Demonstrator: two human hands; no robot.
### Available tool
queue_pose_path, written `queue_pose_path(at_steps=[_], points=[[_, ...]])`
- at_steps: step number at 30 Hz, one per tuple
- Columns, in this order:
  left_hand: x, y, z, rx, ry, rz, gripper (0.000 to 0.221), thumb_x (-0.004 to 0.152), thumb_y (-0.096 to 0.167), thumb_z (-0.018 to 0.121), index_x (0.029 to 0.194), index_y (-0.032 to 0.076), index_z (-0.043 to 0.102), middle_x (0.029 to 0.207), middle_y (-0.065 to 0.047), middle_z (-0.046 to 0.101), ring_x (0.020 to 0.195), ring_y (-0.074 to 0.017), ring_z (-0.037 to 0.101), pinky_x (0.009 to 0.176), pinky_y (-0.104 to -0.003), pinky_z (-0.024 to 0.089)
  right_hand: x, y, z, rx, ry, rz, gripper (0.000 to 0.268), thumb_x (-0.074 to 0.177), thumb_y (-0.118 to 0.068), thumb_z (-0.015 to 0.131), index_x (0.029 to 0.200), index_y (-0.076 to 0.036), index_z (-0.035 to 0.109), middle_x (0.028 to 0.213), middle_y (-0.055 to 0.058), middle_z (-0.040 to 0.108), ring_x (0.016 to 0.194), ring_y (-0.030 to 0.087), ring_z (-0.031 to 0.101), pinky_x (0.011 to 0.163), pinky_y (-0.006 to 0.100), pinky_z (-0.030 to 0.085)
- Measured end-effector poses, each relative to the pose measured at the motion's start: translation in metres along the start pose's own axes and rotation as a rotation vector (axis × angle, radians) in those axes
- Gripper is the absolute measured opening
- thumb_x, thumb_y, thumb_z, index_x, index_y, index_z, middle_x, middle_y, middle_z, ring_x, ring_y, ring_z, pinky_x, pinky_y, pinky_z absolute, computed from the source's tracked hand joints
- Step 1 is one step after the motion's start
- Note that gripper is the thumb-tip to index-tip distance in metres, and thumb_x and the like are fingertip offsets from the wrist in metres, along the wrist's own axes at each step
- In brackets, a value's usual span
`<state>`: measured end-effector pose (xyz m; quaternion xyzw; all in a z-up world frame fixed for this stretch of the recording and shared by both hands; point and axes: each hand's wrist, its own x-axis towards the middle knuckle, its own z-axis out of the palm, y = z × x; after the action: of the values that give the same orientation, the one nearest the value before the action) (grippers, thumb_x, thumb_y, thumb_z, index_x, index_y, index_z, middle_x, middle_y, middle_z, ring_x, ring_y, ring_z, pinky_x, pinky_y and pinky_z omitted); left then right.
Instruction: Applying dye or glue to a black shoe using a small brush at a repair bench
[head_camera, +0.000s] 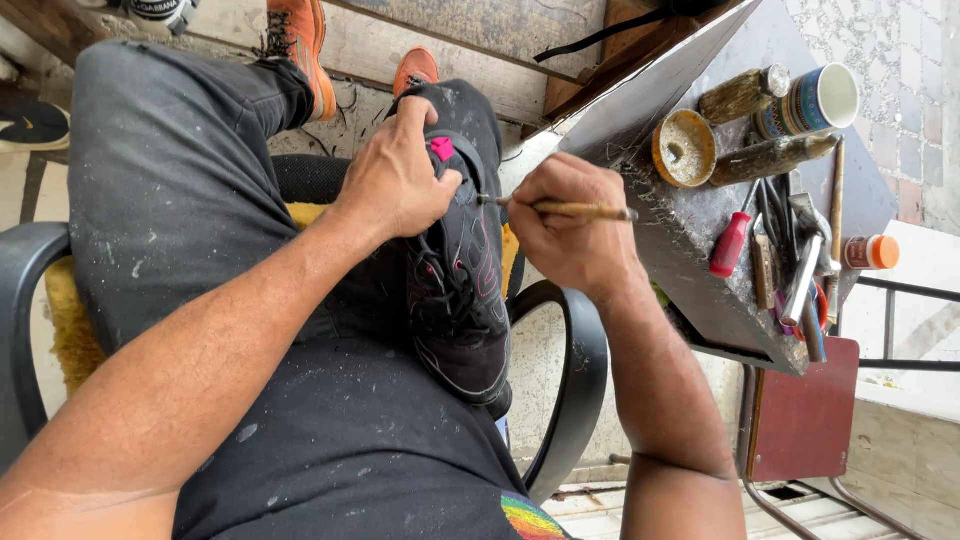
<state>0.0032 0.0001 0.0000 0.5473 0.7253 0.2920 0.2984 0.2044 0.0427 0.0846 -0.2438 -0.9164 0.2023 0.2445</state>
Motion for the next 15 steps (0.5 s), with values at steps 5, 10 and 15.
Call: queue_pose_path(at_steps=[5, 10, 15], points=[[-0.001, 0.000, -0.002, -0.019, -0.022, -0.032, 0.053, 0.085, 0.032, 0.070, 0.124, 0.012, 0.040, 0.116, -0.017, 0.063, 0.104, -0.0371, 0.062, 0.090, -0.050, 0.048, 0.001, -0.002, -0.004, -0.009, -0.047, -0.008, 0.013, 0.075, 0.003, 0.065, 0.073, -0.008, 0.058, 0.071, 0.004, 0.062, 0.058, 0.017, 0.057, 0.050, 0.031, 0.046], [-0.014, 0.007, -0.020, -0.100, -0.092, -0.137, 0.047, 0.088, 0.035, 0.066, 0.120, 0.016, 0.038, 0.110, -0.012, 0.063, 0.095, -0.0318, 0.063, 0.080, -0.047, 0.051, -0.027, 0.021, -0.051, -0.037, -0.082, 0.181, 0.010, 0.083, 0.000, 0.067, 0.084, -0.010, 0.065, 0.079, 0.005, 0.064, 0.068, 0.019, 0.058, 0.058, 0.032, 0.046], [-0.030, 0.011, -0.010, -0.179, 0.209, -0.010, 0.070, 0.071, 0.040, 0.088, 0.121, 0.003, 0.057, 0.111, -0.035, 0.067, 0.106, -0.0548, 0.066, 0.091, -0.060, 0.051, -0.074, 0.103, -0.106, 0.174, 0.667, 0.313, 0.012, 0.089, 0.014, 0.067, 0.093, 0.004, 0.060, 0.089, 0.023, 0.067, 0.067, 0.026, 0.071, 0.058, 0.031, 0.061]])
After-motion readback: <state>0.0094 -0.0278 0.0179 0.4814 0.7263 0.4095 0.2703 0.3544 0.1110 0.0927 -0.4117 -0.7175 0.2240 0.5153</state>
